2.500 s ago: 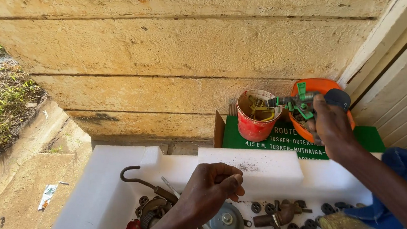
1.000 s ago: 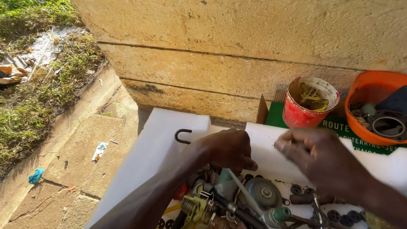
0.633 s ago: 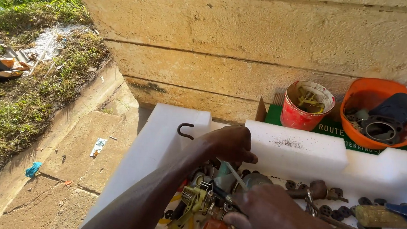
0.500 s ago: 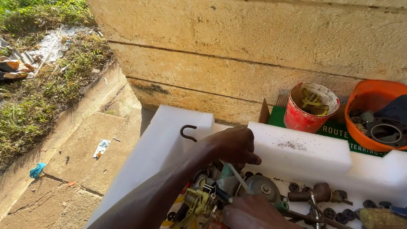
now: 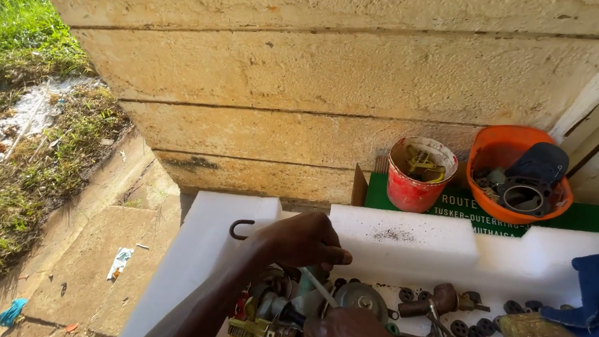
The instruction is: Repairing a mechanical spring mechanism on a plastic sprinkler head by reassembling the spring and metal pins.
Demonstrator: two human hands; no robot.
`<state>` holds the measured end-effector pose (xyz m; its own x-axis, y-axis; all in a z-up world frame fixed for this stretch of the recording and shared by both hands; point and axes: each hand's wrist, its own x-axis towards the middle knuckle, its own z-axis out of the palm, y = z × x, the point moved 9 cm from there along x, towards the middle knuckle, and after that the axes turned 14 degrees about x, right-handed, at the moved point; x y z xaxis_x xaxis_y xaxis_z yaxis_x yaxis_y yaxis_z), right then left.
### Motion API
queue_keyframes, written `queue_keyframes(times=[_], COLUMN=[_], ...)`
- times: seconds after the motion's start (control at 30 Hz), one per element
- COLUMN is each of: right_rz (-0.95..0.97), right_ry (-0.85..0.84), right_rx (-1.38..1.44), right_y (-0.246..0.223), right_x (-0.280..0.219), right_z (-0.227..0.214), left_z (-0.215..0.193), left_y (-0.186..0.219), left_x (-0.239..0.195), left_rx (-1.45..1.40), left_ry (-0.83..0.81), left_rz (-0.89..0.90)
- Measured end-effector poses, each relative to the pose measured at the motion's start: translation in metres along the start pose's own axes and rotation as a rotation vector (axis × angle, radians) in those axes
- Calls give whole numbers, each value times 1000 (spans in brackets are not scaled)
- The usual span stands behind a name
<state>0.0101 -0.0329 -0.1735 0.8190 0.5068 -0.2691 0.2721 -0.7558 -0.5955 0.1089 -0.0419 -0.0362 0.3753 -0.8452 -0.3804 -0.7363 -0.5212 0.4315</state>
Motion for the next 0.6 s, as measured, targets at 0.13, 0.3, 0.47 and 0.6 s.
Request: queue_keyframes(times=[0.13,0.3,0.47,0.6], right_rz=[-49,-208,535,358], right_ry=[178,601,780,905], right_rx=[81,151,822,1379], right_y=[-29,-68,-25,-17], right_x=[-33,-93,-139,-142], right_z=[-40,-128,-157,-150], left_z=[-33,-58,-33,-20], left_y=[-14,-43,0,63], left_x=[-17,-32,-16,-15], left_rx=[-227,-1017,-1254,-1456], left_ry=[93,205,145,11], left_rz=[84,265,439,462])
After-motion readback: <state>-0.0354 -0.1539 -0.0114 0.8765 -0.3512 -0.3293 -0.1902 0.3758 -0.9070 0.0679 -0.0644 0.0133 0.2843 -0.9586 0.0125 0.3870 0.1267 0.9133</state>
